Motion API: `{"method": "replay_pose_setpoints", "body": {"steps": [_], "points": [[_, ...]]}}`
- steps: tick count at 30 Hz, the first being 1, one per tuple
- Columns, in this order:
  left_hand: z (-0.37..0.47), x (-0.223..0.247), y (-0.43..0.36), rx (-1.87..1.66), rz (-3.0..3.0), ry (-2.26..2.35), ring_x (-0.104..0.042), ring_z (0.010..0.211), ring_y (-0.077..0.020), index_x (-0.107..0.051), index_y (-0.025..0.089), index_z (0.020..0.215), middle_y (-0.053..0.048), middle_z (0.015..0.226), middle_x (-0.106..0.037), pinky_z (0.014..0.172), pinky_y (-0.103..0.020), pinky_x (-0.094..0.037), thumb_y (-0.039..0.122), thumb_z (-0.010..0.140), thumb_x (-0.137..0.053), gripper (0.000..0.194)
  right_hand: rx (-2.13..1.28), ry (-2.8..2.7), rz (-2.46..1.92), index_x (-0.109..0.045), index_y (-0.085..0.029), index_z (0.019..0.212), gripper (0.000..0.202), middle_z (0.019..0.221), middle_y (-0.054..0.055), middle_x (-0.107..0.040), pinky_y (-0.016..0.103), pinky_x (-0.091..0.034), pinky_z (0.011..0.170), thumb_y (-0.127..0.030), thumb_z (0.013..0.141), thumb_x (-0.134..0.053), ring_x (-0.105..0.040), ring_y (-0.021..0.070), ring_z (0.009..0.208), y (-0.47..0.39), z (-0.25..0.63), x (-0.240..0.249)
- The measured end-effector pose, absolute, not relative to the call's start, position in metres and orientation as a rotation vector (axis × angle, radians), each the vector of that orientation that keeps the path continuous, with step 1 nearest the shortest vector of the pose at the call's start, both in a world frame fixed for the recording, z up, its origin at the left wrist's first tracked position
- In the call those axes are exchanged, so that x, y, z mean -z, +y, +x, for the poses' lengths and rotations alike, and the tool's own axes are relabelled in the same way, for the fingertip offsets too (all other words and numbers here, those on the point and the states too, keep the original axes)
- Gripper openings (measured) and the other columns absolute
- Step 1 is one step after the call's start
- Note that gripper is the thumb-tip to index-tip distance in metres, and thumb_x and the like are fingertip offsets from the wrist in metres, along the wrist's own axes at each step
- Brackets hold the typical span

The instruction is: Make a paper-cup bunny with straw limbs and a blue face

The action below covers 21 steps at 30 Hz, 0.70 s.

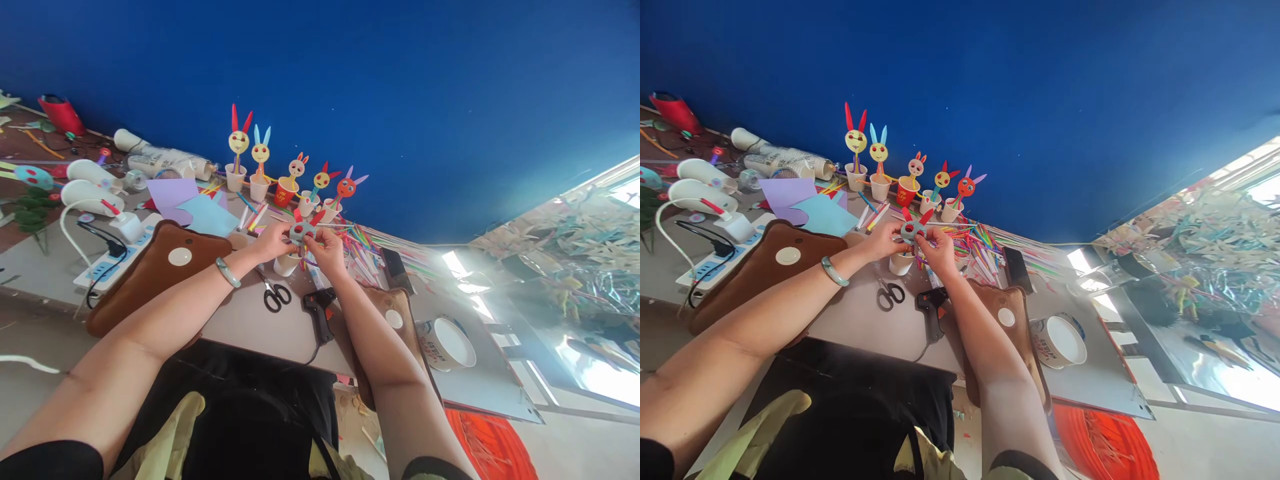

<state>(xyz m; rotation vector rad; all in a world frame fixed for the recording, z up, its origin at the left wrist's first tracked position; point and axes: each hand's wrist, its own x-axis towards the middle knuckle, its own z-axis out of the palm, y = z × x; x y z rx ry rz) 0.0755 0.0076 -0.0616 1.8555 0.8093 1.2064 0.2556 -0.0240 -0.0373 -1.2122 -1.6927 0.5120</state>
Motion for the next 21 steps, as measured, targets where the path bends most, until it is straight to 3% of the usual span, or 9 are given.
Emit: {"method": "replay_pose_setpoints", "body": {"steps": [10,21], "points": [[0.0713,0.0558,0.0042,-1.155,1.845,0.721,-0.069,0.092,-0.025,-0.075,0.012,0.097,-0.01,0.096,-0.077,0.088,-0.036,-0.054,0.046,0.068,-0.083,0.045,-0.492,-1.698,-1.197,-0.058,-0.021,0.067,0.023,0.066,-0.001,-0.064,0.03,-0.047,0.069,-0.041,0.078,-0.065,-0.058,0.016,0.067,-0.0242,0.255,0.0386],[0.0688,0.0571,0.0039,-1.171,1.861,0.797,-0.067,0.086,-0.023,-0.076,0.013,0.092,-0.005,0.087,-0.076,0.079,-0.032,-0.052,0.045,0.074,-0.079,0.037,-0.511,-1.694,-1.191,-0.061,-0.021,0.07,0.024,0.067,-0.001,-0.065,0.03,-0.046,0.069,-0.043,0.078,-0.065,-0.058,0.0162,0.067,-0.0252,0.2527,0.0411]]}}
